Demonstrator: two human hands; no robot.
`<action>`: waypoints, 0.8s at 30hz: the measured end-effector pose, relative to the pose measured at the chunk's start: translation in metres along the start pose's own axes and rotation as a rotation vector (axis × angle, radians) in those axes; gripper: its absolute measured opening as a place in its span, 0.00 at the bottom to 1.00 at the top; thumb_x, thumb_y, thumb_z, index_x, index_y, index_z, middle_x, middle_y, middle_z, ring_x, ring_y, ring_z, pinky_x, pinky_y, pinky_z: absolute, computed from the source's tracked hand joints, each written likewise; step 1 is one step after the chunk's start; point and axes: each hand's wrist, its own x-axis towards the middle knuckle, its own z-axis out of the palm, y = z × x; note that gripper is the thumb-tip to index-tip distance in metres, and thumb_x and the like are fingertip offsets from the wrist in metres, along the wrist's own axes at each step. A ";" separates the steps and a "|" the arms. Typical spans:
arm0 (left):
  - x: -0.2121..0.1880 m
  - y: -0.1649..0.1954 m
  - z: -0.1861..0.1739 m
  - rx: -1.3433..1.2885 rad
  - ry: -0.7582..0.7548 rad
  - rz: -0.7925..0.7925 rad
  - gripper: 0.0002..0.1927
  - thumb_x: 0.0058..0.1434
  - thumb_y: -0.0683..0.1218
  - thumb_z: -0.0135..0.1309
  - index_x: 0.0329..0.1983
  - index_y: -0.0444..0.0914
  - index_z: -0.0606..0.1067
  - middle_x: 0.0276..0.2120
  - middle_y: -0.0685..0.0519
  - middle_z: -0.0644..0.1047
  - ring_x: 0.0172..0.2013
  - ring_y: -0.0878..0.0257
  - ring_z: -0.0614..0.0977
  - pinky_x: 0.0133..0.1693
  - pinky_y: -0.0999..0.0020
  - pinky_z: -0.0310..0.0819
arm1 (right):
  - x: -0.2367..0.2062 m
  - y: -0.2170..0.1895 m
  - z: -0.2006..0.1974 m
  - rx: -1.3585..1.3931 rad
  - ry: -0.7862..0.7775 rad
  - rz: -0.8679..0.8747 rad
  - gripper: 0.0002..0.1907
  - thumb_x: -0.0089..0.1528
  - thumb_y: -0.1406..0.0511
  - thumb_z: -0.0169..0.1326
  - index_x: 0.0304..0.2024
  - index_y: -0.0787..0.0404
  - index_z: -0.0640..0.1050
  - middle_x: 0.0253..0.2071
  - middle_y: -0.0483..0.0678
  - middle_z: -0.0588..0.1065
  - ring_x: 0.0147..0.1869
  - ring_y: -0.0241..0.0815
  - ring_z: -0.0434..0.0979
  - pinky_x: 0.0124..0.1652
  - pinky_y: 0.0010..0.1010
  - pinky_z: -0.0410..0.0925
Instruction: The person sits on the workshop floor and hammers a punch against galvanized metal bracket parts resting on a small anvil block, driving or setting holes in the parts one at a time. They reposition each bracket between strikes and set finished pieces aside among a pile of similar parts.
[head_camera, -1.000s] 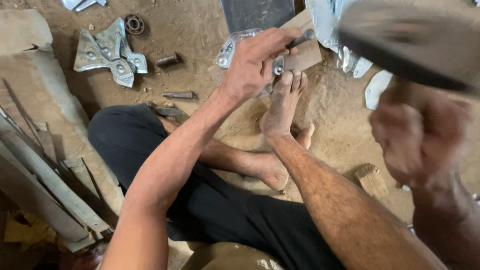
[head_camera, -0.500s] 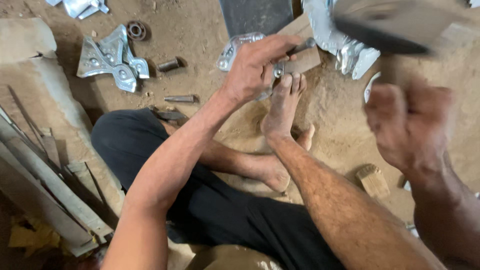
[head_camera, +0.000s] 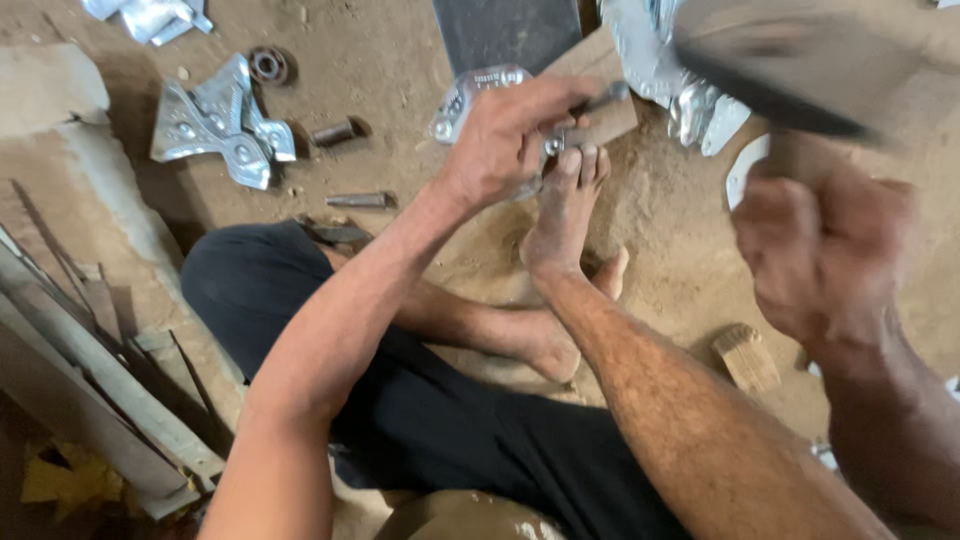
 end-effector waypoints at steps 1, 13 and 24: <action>0.000 0.000 0.000 -0.019 -0.008 -0.017 0.25 0.63 0.28 0.41 0.61 0.36 0.74 0.52 0.45 0.81 0.50 0.55 0.89 0.52 0.66 0.86 | 0.000 0.000 0.000 -0.017 -0.007 -0.002 0.21 0.75 0.60 0.38 0.27 0.59 0.70 0.15 0.41 0.65 0.17 0.31 0.60 0.16 0.27 0.55; -0.002 -0.005 0.001 -0.030 -0.032 0.016 0.28 0.57 0.30 0.41 0.60 0.36 0.74 0.54 0.42 0.79 0.49 0.51 0.88 0.53 0.64 0.87 | -0.004 -0.018 -0.003 -0.129 -0.264 0.420 0.20 0.75 0.58 0.42 0.32 0.62 0.73 0.13 0.45 0.65 0.12 0.36 0.62 0.13 0.30 0.54; 0.007 0.003 -0.005 -0.344 0.029 -0.198 0.18 0.73 0.28 0.40 0.61 0.34 0.72 0.45 0.49 0.81 0.49 0.59 0.88 0.56 0.65 0.86 | -0.012 -0.017 0.010 0.223 -0.080 0.156 0.25 0.80 0.56 0.37 0.32 0.62 0.70 0.18 0.42 0.68 0.17 0.29 0.66 0.19 0.25 0.58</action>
